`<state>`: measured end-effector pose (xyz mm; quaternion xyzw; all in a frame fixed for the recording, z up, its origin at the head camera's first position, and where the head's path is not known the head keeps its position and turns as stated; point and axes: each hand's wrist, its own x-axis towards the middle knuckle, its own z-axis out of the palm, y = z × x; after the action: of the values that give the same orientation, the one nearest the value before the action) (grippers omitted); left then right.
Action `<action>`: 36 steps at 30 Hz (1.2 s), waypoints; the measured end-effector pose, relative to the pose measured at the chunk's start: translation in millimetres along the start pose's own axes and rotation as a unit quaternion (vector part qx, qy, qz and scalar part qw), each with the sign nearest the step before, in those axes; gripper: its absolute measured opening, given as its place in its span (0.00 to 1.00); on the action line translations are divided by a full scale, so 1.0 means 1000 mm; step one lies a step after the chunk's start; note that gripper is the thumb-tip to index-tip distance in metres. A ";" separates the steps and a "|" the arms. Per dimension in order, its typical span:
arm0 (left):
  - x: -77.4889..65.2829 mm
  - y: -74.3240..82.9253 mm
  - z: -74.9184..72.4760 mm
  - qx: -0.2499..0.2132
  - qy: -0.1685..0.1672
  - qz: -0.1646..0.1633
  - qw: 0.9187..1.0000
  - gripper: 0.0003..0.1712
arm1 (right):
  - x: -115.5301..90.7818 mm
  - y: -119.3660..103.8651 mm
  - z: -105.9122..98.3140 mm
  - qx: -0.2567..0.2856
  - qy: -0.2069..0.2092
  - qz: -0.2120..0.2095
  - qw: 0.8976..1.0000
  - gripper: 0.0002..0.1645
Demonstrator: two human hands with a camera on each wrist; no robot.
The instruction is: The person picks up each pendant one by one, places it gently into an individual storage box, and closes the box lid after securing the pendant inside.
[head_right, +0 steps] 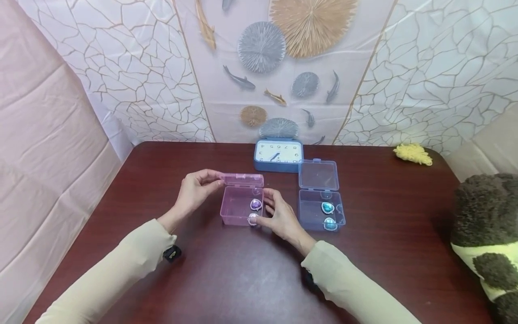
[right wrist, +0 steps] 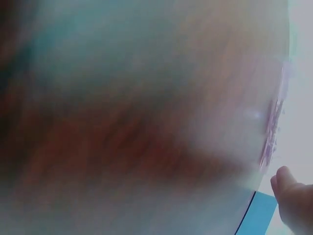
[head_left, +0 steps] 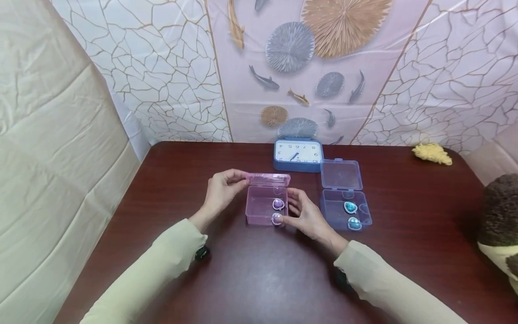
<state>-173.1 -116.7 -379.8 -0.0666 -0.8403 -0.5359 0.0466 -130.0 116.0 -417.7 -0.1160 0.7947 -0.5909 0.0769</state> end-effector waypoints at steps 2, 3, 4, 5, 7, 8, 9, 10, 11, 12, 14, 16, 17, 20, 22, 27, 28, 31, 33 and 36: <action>-0.009 -0.003 0.001 0.010 -0.004 0.007 1.000 0.10 | 0.000 0.000 0.001 0.013 0.002 0.001 1.000 0.47; -0.013 -0.005 0.001 0.012 -0.008 0.008 1.000 0.10 | -0.001 -0.001 0.001 0.021 0.000 0.001 1.000 0.47; -0.017 -0.006 0.002 0.013 -0.012 0.009 1.000 0.11 | -0.001 -0.001 0.001 0.033 -0.003 0.003 0.999 0.46; -0.021 -0.008 0.002 0.011 -0.017 0.009 1.000 0.12 | -0.001 -0.001 0.001 0.049 -0.008 0.005 0.999 0.46; -0.028 -0.010 0.003 0.014 -0.022 0.010 1.000 0.13 | -0.003 -0.001 0.000 0.075 -0.022 0.013 0.997 0.46; -0.031 -0.010 0.003 0.015 -0.023 0.011 1.000 0.14 | -0.003 -0.001 -0.001 0.088 -0.029 0.016 0.996 0.45; -0.033 -0.011 0.003 0.012 -0.025 0.007 1.000 0.15 | -0.004 -0.002 -0.001 0.099 -0.035 0.019 0.994 0.44; -0.036 -0.012 0.003 0.008 -0.026 0.003 1.000 0.16 | -0.005 -0.002 -0.002 0.107 -0.040 0.023 0.993 0.42; -0.037 -0.012 0.004 0.003 -0.028 -0.002 1.000 0.17 | -0.006 -0.002 -0.002 0.115 -0.043 0.028 0.992 0.40; -0.039 -0.013 0.004 -0.001 -0.029 -0.007 1.000 0.17 | -0.007 -0.002 -0.002 0.128 -0.048 0.031 0.990 0.38; -0.042 -0.015 0.006 -0.015 -0.031 -0.014 0.999 0.19 | -0.008 -0.002 -0.002 0.163 -0.060 0.030 0.984 0.34; -0.044 -0.018 0.008 -0.035 -0.034 -0.025 0.998 0.19 | -0.008 -0.003 -0.002 0.201 -0.072 0.029 0.976 0.32; -0.045 -0.018 0.009 -0.044 -0.035 -0.029 0.998 0.20 | -0.008 -0.003 -0.002 0.219 -0.076 0.030 0.972 0.31; -0.046 -0.020 0.011 -0.077 -0.039 -0.037 0.996 0.21 | -0.009 -0.003 0.000 0.221 -0.071 0.038 0.972 0.31; -0.047 -0.021 0.012 -0.096 -0.041 -0.045 0.994 0.22 | -0.008 -0.003 0.001 0.187 -0.060 0.047 0.979 0.32; -0.048 -0.022 0.015 -0.137 -0.045 -0.055 0.988 0.24 | -0.007 -0.001 0.003 0.123 -0.047 0.057 0.990 0.36; -0.048 -0.022 0.015 -0.145 -0.046 -0.054 0.987 0.24 | -0.007 -0.001 0.003 0.122 -0.046 0.055 0.990 0.36; -0.047 -0.024 0.016 -0.170 -0.053 -0.059 0.982 0.25 | -0.007 0.001 0.003 0.129 -0.048 0.041 0.990 0.37; -0.047 -0.025 0.016 -0.182 -0.058 -0.060 0.980 0.26 | -0.006 0.002 0.004 0.135 -0.049 0.030 0.989 0.37; -0.047 -0.027 0.015 -0.189 -0.065 -0.065 0.978 0.27 | -0.006 0.003 0.004 0.139 -0.049 0.021 0.989 0.38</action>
<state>-130.9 -117.2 -417.3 -0.0542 -0.7276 -0.6815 -0.0563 -123.7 114.6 -421.5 -0.1167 0.7021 -0.6877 0.1434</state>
